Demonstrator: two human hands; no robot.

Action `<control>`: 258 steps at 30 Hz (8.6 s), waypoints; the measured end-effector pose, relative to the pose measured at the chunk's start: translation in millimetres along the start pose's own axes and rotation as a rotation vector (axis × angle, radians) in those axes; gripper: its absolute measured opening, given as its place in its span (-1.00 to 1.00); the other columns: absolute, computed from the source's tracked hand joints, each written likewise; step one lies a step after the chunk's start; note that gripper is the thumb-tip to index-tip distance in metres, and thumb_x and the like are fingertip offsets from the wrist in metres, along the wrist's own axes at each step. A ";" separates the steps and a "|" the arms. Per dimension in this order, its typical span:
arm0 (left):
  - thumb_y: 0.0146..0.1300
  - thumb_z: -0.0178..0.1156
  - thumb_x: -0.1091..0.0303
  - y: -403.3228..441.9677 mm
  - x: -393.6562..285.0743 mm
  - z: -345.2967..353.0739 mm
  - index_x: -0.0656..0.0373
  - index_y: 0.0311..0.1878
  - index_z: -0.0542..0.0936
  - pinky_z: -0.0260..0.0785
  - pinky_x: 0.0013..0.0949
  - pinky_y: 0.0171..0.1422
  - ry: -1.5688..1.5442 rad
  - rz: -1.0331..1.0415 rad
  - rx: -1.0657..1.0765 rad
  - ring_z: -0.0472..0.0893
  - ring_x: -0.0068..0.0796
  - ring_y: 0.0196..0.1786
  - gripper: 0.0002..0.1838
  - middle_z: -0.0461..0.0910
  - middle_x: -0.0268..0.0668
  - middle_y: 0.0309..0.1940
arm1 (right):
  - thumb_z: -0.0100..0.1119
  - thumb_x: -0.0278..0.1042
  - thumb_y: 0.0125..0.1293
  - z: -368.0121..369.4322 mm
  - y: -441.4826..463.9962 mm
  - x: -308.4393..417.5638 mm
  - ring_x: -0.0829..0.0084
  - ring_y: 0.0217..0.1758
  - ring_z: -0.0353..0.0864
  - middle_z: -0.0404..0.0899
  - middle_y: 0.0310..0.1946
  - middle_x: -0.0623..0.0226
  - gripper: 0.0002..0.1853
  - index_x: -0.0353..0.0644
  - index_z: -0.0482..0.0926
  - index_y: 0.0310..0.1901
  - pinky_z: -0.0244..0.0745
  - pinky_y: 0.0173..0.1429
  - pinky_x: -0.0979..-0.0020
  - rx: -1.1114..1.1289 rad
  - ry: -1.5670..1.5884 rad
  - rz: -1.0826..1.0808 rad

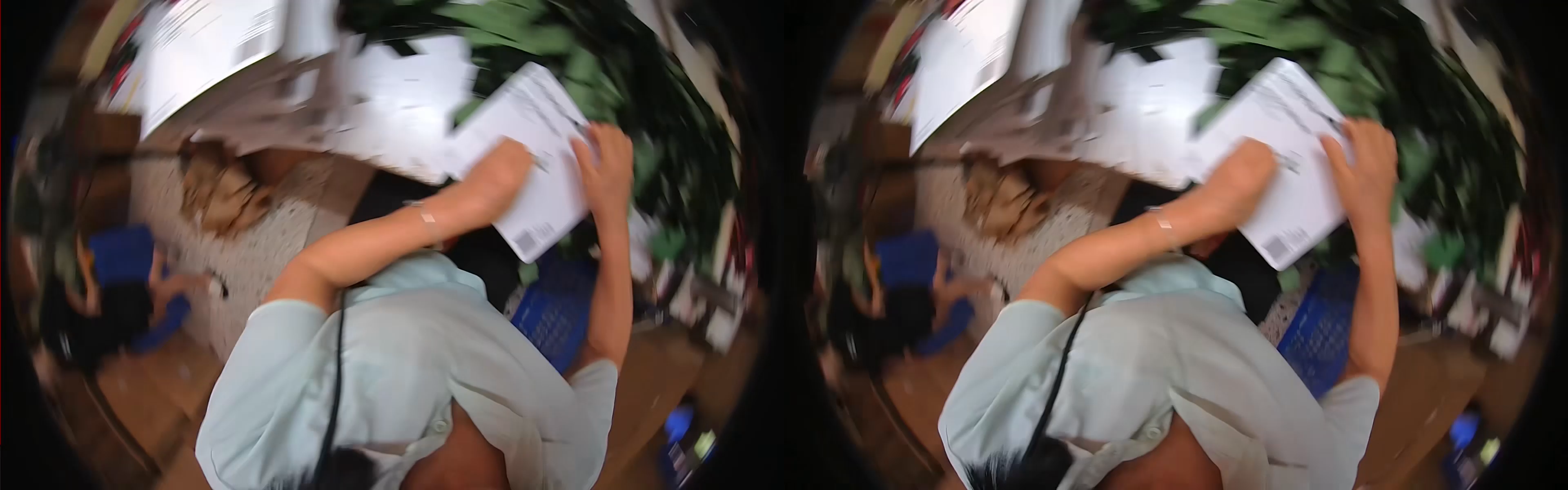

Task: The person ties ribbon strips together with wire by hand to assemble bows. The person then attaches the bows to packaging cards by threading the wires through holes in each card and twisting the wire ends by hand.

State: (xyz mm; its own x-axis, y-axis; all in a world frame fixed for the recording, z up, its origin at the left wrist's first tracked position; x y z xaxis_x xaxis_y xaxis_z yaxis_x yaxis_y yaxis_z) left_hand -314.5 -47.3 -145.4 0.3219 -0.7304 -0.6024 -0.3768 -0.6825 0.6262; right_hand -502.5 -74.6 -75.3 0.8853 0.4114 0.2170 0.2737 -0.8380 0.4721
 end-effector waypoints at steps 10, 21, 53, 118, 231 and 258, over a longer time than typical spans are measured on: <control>0.05 0.38 0.14 4.7 -60.1 -41.8 0.41 0.24 0.30 0.11 0.03 0.33 0.113 -0.049 0.202 0.30 0.16 0.24 -0.21 0.34 0.10 0.17 | 0.25 -0.21 0.25 -60.1 -7.9 2.4 0.66 -0.37 0.52 0.61 -0.46 0.37 -0.73 -0.30 0.61 -0.25 0.39 -0.29 0.56 0.037 0.806 0.652; 0.04 -0.05 0.81 36.6 -40.2 -79.9 0.35 0.28 0.37 0.27 -0.28 0.34 0.197 -0.006 -0.199 0.43 -0.10 0.31 -0.37 0.39 0.07 0.27 | 0.19 -0.36 0.38 -104.6 57.8 89.2 0.68 -0.14 0.52 0.60 -0.16 0.41 -0.58 -0.34 0.44 0.21 0.39 -0.07 0.67 -0.185 0.887 0.219; 0.51 -0.13 0.01 57.1 106.5 -90.1 0.28 0.01 0.50 0.44 -0.39 -0.11 -1.259 -0.940 -0.534 0.64 -0.34 -0.16 -0.53 0.62 -0.27 -0.26 | 0.24 -0.24 0.32 116.1 266.1 42.0 0.50 -0.42 0.57 0.58 -0.39 0.35 -0.78 -0.22 0.52 -0.19 0.50 -0.31 0.48 -0.249 1.643 0.673; 0.21 0.17 0.61 67.0 37.1 -13.9 0.28 -0.27 0.51 0.36 -0.20 0.02 0.029 0.051 0.281 0.49 -0.10 -0.13 -0.94 0.55 -0.13 -0.27 | 0.24 -0.42 0.06 -93.5 -165.9 -46.7 0.33 -0.39 0.52 0.48 -0.46 0.35 -0.86 -0.12 0.61 -0.30 0.40 -0.40 0.33 -0.159 -0.632 0.070; -0.02 0.35 0.51 76.6 32.2 -5.0 0.19 -0.20 0.64 0.30 -0.26 -0.01 -0.059 -0.045 0.456 0.42 -0.22 -0.15 -0.75 0.56 -0.29 -0.32 | 0.19 -0.50 0.22 10.3 -46.4 7.0 0.25 -0.42 0.51 0.43 -0.42 0.24 -0.92 -0.26 0.55 -0.26 0.41 -0.35 0.34 0.037 0.366 0.289; -0.02 0.34 0.52 76.0 28.2 -6.1 0.23 -0.21 0.64 0.32 -0.26 -0.01 -0.086 -0.026 0.448 0.44 -0.21 -0.14 -0.76 0.56 -0.25 -0.35 | 0.17 -0.49 0.23 6.9 -41.0 9.5 0.14 -0.34 0.54 0.43 -0.38 0.22 -0.92 -0.22 0.46 -0.29 0.46 -0.31 0.24 0.093 0.293 0.301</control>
State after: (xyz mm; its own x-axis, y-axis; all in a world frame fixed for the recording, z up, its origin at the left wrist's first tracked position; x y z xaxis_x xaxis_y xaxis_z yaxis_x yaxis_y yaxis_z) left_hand -328.7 -119.9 -111.8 0.2697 -0.6956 -0.6659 -0.7140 -0.6085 0.3464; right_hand -502.7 -38.8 -98.5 0.7900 0.2169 0.5735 0.0640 -0.9594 0.2747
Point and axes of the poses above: each hand's wrist, its own y-axis towards the middle knuckle, its own z-axis out of the palm, x = y × z, the point moved 2 cm from there along y, towards the middle knuckle
